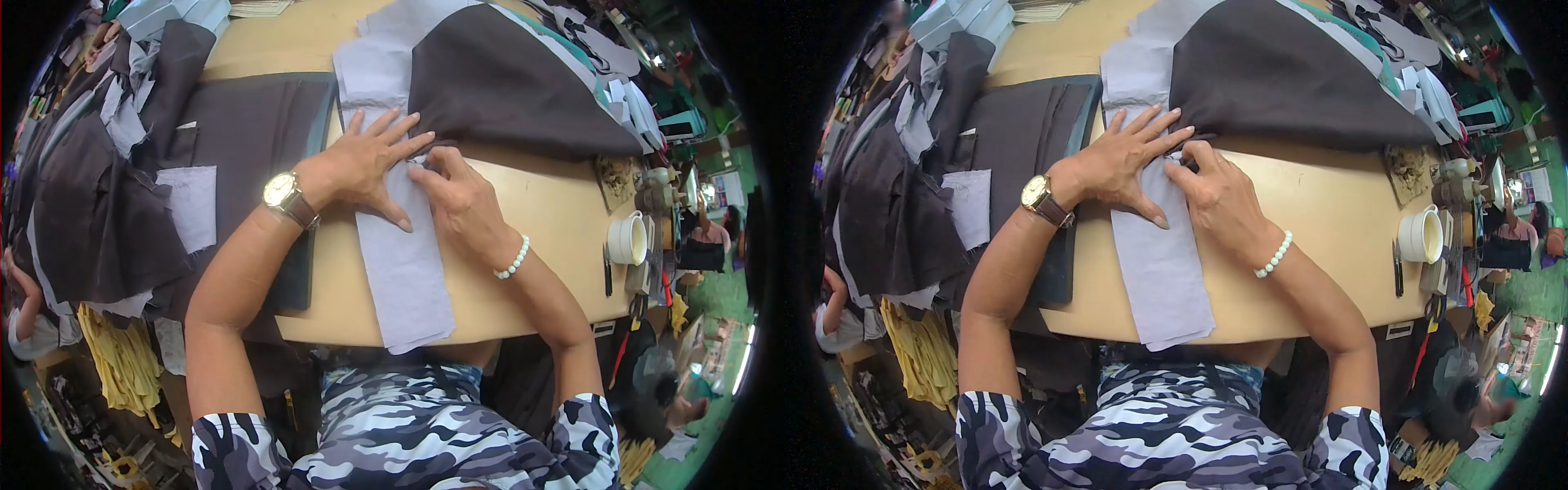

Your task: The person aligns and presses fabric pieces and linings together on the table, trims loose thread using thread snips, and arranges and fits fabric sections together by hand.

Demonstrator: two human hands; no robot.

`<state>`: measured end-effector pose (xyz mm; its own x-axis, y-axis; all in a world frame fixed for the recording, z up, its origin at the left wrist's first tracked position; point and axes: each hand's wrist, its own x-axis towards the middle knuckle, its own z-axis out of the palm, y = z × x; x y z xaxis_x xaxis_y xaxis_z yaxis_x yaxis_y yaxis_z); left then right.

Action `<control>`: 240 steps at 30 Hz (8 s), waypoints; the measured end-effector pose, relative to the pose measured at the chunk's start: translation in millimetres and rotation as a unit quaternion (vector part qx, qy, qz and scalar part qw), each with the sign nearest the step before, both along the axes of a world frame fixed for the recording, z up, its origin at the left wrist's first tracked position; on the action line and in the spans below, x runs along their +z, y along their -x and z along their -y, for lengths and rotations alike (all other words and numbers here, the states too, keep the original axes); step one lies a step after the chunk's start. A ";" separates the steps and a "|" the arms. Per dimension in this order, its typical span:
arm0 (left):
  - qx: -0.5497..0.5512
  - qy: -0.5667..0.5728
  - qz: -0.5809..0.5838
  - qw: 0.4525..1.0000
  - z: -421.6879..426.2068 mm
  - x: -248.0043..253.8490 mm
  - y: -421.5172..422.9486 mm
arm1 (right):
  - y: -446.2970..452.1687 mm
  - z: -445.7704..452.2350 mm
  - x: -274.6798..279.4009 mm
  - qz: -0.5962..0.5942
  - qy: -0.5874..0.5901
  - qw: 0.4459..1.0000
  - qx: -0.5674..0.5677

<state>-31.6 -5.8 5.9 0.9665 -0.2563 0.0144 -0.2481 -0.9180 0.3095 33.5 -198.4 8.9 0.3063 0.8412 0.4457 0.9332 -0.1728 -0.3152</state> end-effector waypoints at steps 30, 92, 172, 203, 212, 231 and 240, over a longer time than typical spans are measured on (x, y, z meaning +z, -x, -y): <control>0.003 -0.003 -0.020 1.000 0.7 3.9 -1.0 | 11.9 18.0 4.0 -0.108 -0.008 0.994 -0.015; 0.071 -0.109 -0.093 0.987 -5.7 26.5 32.3 | 3.9 95.9 38.2 -0.380 -0.004 0.925 0.002; 0.075 -0.095 -0.060 0.991 -11.5 18.5 34.5 | 121.0 55.3 14.3 0.194 0.174 0.963 0.067; 0.187 0.190 0.178 0.947 -2.3 69.8 -16.0 | -172.8 167.9 50.2 0.205 0.055 0.846 -0.489; 0.350 -0.017 0.300 0.887 -142.7 167.3 100.2 | -150.2 107.6 109.8 -0.205 -0.187 0.953 -0.123; -0.026 -0.092 0.108 0.990 69.0 48.6 13.5 | -119.2 70.5 -6.1 -0.149 0.056 0.965 -0.206; 0.240 0.452 0.255 0.820 -16.9 98.7 -18.1 | -50.7 126.2 -7.2 -0.293 -0.092 0.928 -0.212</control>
